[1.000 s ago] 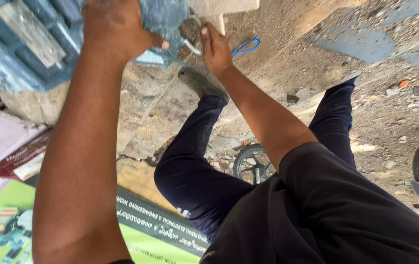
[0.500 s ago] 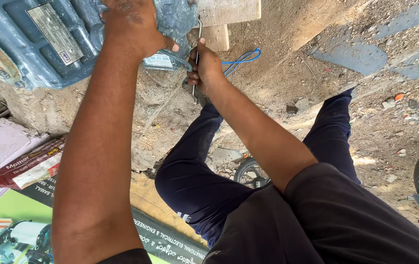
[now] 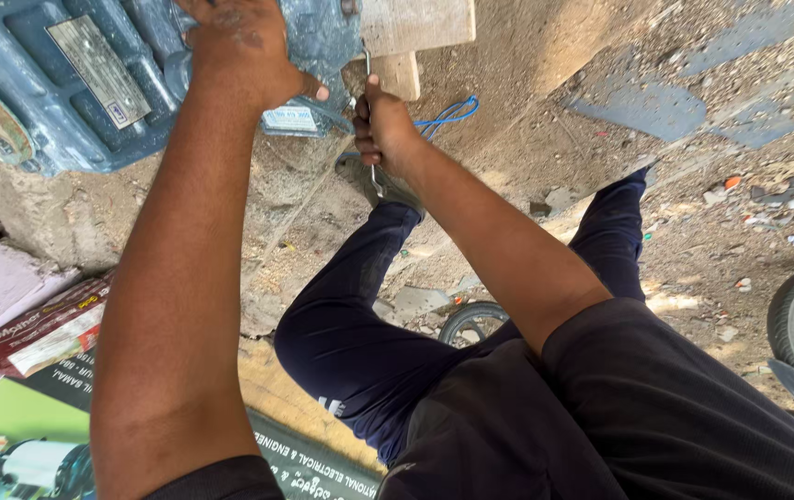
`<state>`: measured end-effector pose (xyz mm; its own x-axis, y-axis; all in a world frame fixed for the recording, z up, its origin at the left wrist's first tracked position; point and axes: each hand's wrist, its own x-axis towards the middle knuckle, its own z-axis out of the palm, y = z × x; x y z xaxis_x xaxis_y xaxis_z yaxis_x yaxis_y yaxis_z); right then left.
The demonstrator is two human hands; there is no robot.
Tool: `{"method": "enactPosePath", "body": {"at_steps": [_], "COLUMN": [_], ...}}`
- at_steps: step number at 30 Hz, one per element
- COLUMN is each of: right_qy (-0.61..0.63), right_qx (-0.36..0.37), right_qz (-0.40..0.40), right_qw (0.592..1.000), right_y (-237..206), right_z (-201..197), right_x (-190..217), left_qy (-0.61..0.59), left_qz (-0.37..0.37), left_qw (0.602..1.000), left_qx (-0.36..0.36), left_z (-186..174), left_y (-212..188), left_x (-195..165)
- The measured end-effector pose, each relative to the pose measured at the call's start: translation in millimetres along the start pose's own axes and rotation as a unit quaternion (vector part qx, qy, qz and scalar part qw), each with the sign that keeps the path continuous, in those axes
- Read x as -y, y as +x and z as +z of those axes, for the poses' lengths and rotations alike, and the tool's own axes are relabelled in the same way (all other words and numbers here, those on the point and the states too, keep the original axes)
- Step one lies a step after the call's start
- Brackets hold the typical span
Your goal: The person uses a T-handle socket wrench to loosen and tighten bolts on a blue electric water pump motor mounted on a wooden block on concrete steps. They reposition the wrench on several bolts, steady the motor with the other hand, then pick up a hammer and other hand tools from the ground.
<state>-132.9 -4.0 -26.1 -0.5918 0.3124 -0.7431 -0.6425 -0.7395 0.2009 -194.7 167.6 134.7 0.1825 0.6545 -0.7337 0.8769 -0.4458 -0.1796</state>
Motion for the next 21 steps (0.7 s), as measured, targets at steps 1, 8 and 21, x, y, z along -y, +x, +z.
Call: {"method": "enactPosePath", "body": {"at_steps": [1,8,21], "right_qy": [-0.108,-0.437,0.081], "right_qx": [-0.029,-0.064,0.046], "right_qz": [-0.129,-0.484,-0.029], "right_qw": [0.985,0.755,0.995], "right_y": [2.0,14.6,-10.2], "right_z": [-6.1,-45.6,-7.3], "right_x": [0.7,17.8,-6.1], "left_qy": [-0.005,0.003,-0.004], "left_qz": [-0.005,0.014,0.01], "left_qw": [1.0,1.0,1.0], "left_qx": [0.004,-0.003,-0.01], "left_z": [-0.3,0.0,1.8], "left_y": [-0.1,-2.1,-1.1], "left_x": [-0.2,1.4,2.5]}}
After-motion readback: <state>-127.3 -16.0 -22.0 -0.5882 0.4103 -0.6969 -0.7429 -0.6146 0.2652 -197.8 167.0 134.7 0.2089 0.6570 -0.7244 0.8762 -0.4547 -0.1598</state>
